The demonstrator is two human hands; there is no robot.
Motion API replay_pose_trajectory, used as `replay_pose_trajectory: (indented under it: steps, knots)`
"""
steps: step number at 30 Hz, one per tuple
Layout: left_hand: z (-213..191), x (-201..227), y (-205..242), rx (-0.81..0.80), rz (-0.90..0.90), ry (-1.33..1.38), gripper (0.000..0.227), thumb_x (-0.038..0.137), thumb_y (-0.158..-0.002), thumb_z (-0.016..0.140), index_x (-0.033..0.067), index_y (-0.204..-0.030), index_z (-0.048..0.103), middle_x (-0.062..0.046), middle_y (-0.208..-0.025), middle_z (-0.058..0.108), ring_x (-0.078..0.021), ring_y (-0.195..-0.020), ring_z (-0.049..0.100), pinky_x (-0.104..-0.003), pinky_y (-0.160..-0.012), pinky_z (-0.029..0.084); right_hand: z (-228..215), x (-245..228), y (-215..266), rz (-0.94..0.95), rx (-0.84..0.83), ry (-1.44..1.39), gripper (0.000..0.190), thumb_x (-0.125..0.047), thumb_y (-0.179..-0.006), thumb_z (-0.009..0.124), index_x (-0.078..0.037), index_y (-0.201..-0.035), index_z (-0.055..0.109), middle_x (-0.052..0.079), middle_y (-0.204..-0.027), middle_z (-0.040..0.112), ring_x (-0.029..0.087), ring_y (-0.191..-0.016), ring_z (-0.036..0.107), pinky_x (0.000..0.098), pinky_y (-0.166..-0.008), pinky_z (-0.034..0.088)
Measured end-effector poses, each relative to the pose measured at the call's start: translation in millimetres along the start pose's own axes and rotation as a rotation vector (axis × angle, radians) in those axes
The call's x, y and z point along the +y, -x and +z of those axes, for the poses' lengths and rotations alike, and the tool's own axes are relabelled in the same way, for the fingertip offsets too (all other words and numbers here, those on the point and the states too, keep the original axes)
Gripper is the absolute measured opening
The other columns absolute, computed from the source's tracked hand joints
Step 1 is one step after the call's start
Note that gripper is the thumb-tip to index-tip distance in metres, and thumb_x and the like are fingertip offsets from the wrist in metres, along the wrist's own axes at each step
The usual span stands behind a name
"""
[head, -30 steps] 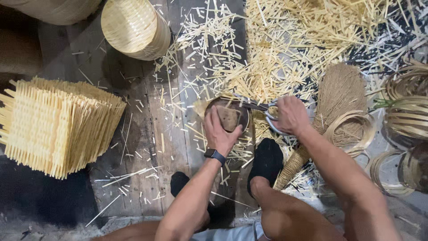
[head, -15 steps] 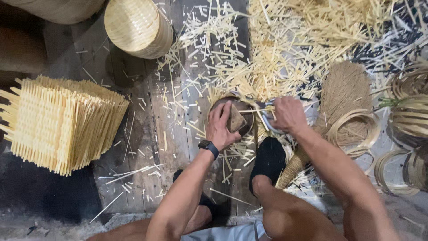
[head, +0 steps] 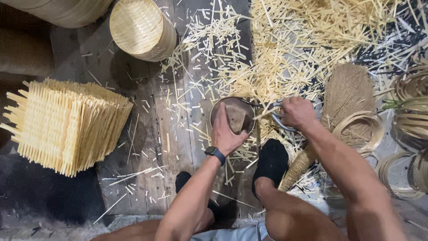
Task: The person sits on the floor and repeatedly trims the edges of small woven basket bases using shears. They place each finished base into a stack of similar items and pick up a new base to continue the process.
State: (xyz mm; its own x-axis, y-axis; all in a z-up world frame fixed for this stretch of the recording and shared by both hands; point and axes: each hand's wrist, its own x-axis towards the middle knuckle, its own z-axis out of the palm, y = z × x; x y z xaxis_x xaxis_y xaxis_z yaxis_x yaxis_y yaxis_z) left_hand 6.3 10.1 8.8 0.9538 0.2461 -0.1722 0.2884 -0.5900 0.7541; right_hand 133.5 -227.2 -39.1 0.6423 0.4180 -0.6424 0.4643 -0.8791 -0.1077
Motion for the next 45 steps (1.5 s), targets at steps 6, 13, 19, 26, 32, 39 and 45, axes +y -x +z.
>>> replay_pose_trajectory:
  steps: [6, 13, 19, 26, 32, 39, 45]
  knots:
    - [-1.8, -9.1, -2.7, -0.212, 0.047, -0.138, 0.113, 0.021, -0.063, 0.081, 0.0134, -0.161, 0.027, -0.027, -0.153, 0.042, -0.0468, -0.139, 0.044, -0.050, -0.117, 0.037, 3.2, -0.8, -1.8, -0.013, 0.138, 0.106, 0.053, -0.054, -0.090, 0.059, -0.006, -0.111, 0.064, 0.012, -0.093, 0.064, 0.022, -0.086, 0.061, 0.0374, -0.078, 0.053]
    - [-20.3, -11.8, -13.8, -0.279, 0.128, -0.209, 0.108, 0.014, -0.055, 0.079, 0.0231, -0.155, 0.041, -0.016, -0.139, 0.054, -0.0426, -0.124, 0.050, -0.048, -0.112, 0.043, -4.5, 2.9, 7.8, -0.030, 0.083, 0.036, 0.059, -0.064, -0.093, 0.055, -0.008, -0.111, 0.065, 0.014, -0.093, 0.061, 0.023, -0.083, 0.060, 0.0386, -0.065, 0.054]
    - [-27.2, -8.6, -23.3, -0.439, 0.183, -0.221, 0.109, 0.005, -0.054, 0.077, 0.0316, -0.154, 0.045, -0.010, -0.142, 0.055, -0.0393, -0.128, 0.048, -0.047, -0.113, 0.043, -16.2, -9.9, -0.4, 0.013, -0.055, 0.133, 0.050, -0.055, -0.094, 0.062, -0.008, -0.108, 0.066, 0.005, -0.086, 0.063, 0.018, -0.076, 0.061, 0.0328, -0.067, 0.054]
    - [-21.3, -42.3, -41.8, -0.339, 0.164, -0.157, 0.091, 0.028, -0.071, 0.085, 0.0227, -0.152, 0.044, -0.020, -0.143, 0.048, -0.0418, -0.131, 0.044, -0.052, -0.110, 0.035, 34.9, 38.5, -10.0, 0.277, 0.074, -0.277, 0.050, -0.047, -0.091, 0.067, -0.012, -0.126, 0.068, 0.016, -0.093, 0.067, 0.029, -0.084, 0.065, 0.0433, -0.076, 0.057]
    - [-1.3, -97.8, -90.3, -0.231, -0.125, -0.213, 0.045, 0.038, -0.092, 0.072, 0.0105, -0.127, 0.072, -0.020, -0.113, 0.071, -0.0347, -0.107, 0.067, -0.043, -0.096, 0.052, 79.1, 48.6, -10.6, 0.509, 0.437, -0.178, 0.078, -0.047, -0.067, 0.087, 0.010, -0.114, 0.065, 0.027, -0.108, 0.061, 0.040, -0.103, 0.058, 0.0489, -0.092, 0.048]
    - [50.1, -105.5, -114.5, -0.405, -0.015, 0.149, 0.021, 0.020, -0.087, 0.076, 0.0080, -0.103, 0.078, -0.012, -0.093, 0.078, -0.0238, -0.083, 0.075, -0.035, -0.075, 0.057, 51.2, -23.9, -8.2, 0.174, 0.092, -1.208, 0.032, -0.030, -0.085, 0.083, -0.007, -0.105, 0.076, 0.009, -0.093, 0.075, 0.017, -0.083, 0.068, 0.0299, -0.074, 0.055]
    - [67.1, -89.5, -103.2, -0.276, -0.082, -0.043, 0.015, 0.022, -0.083, 0.079, 0.0142, -0.096, 0.083, -0.011, -0.088, 0.076, -0.0274, -0.082, 0.072, -0.038, -0.077, 0.056, 61.5, -45.6, -23.2, 0.222, 0.157, -1.234, 0.023, -0.023, -0.083, 0.085, -0.001, -0.088, 0.079, 0.008, -0.075, 0.076, 0.013, -0.063, 0.065, 0.0313, -0.059, 0.052]
